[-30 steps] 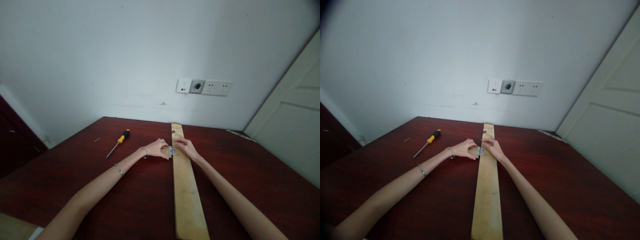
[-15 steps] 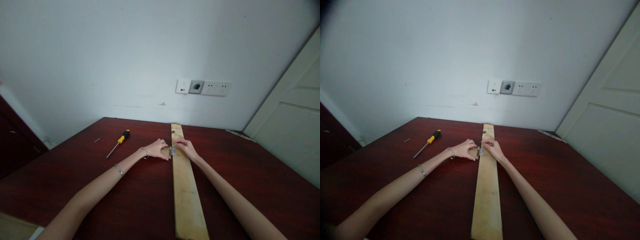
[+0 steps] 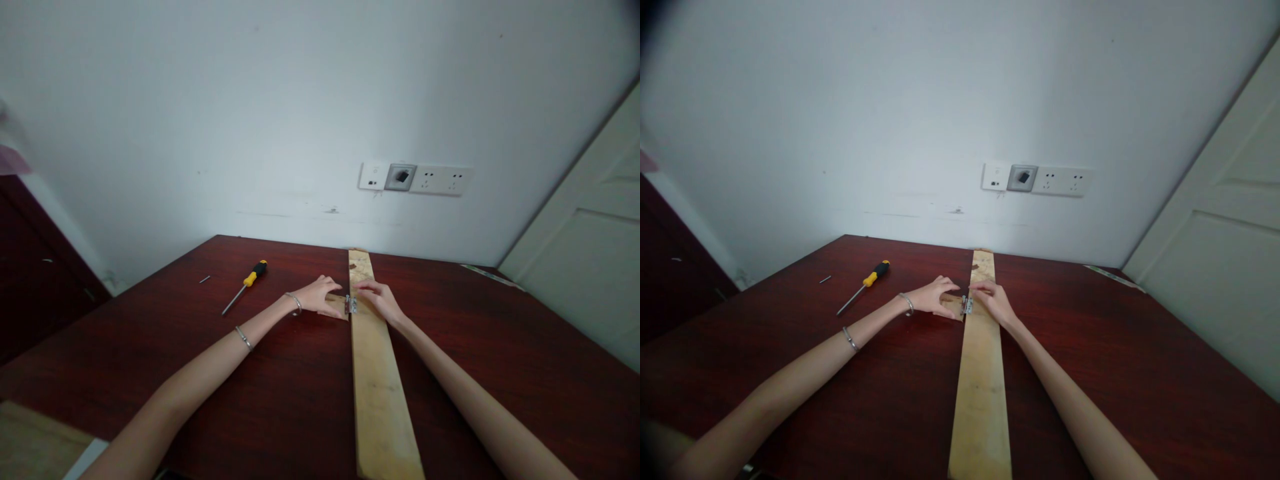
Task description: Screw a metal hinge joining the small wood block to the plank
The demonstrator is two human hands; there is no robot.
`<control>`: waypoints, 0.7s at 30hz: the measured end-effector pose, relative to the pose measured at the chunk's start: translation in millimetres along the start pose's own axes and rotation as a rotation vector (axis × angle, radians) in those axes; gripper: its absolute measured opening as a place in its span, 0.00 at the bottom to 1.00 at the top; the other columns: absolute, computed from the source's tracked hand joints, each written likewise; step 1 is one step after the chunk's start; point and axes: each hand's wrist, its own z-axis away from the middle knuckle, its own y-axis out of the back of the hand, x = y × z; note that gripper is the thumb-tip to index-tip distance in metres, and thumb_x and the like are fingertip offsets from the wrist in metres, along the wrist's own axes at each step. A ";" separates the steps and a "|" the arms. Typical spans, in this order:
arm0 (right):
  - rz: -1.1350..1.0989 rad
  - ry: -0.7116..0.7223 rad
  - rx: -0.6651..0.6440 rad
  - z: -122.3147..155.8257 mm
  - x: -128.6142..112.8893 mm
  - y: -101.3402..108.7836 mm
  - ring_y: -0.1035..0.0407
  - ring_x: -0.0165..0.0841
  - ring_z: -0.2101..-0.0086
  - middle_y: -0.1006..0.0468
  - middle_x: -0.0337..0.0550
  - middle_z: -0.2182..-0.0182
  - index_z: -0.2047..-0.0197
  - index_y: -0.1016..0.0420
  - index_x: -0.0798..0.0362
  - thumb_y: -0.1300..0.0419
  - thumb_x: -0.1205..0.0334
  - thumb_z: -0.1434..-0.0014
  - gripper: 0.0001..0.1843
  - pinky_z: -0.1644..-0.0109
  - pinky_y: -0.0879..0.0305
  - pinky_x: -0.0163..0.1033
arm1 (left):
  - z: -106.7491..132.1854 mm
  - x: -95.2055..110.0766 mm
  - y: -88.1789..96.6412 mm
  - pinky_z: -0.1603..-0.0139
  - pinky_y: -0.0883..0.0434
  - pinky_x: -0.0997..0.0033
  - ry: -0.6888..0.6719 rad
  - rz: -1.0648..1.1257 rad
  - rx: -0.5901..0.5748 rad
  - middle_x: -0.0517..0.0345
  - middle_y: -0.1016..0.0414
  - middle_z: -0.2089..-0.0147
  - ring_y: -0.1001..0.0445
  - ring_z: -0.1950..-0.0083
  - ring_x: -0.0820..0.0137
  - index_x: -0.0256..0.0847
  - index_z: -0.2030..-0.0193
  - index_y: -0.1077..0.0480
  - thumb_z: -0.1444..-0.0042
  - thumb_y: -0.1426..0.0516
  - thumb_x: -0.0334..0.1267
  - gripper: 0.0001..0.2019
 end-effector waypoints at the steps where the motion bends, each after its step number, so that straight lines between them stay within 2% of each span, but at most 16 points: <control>1: -0.001 -0.002 0.000 0.1 -0.1 -0.2 0.27 0.41 0.60 0.19 0.45 0.64 0.69 0.19 0.53 0.39 0.57 0.55 0.12 0.51 0.34 0.46 | 0.8 -0.6 3.1 0.44 0.38 0.62 0.001 0.009 0.014 0.47 0.35 0.50 0.38 0.47 0.58 0.36 0.42 0.35 0.57 0.35 0.57 0.40; 5: 0.010 -0.016 0.002 0.4 1.2 -2.1 0.27 0.41 0.61 0.19 0.46 0.64 0.69 0.19 0.53 0.39 0.57 0.55 0.12 0.51 0.34 0.46 | 3.6 -3.1 11.8 0.44 0.38 0.62 0.013 0.030 0.028 0.47 0.34 0.49 0.38 0.46 0.58 0.36 0.42 0.35 0.56 0.36 0.59 0.39; 15: 0.084 0.023 -0.010 -1.5 9.6 -3.2 0.27 0.40 0.61 0.19 0.46 0.63 0.68 0.19 0.52 0.41 0.59 0.54 0.12 0.51 0.33 0.45 | 6.4 -4.7 15.3 0.45 0.39 0.62 0.022 -0.002 -0.017 0.47 0.32 0.49 0.38 0.46 0.58 0.37 0.42 0.34 0.56 0.37 0.62 0.40; 21: 0.208 0.046 -0.065 -2.4 10.3 -4.4 0.27 0.39 0.61 0.19 0.46 0.63 0.66 0.19 0.53 0.41 0.60 0.53 0.12 0.52 0.33 0.45 | 5.7 4.5 7.1 0.46 0.38 0.63 0.043 -0.110 -0.093 0.46 0.35 0.48 0.38 0.47 0.56 0.35 0.41 0.36 0.61 0.37 0.66 0.46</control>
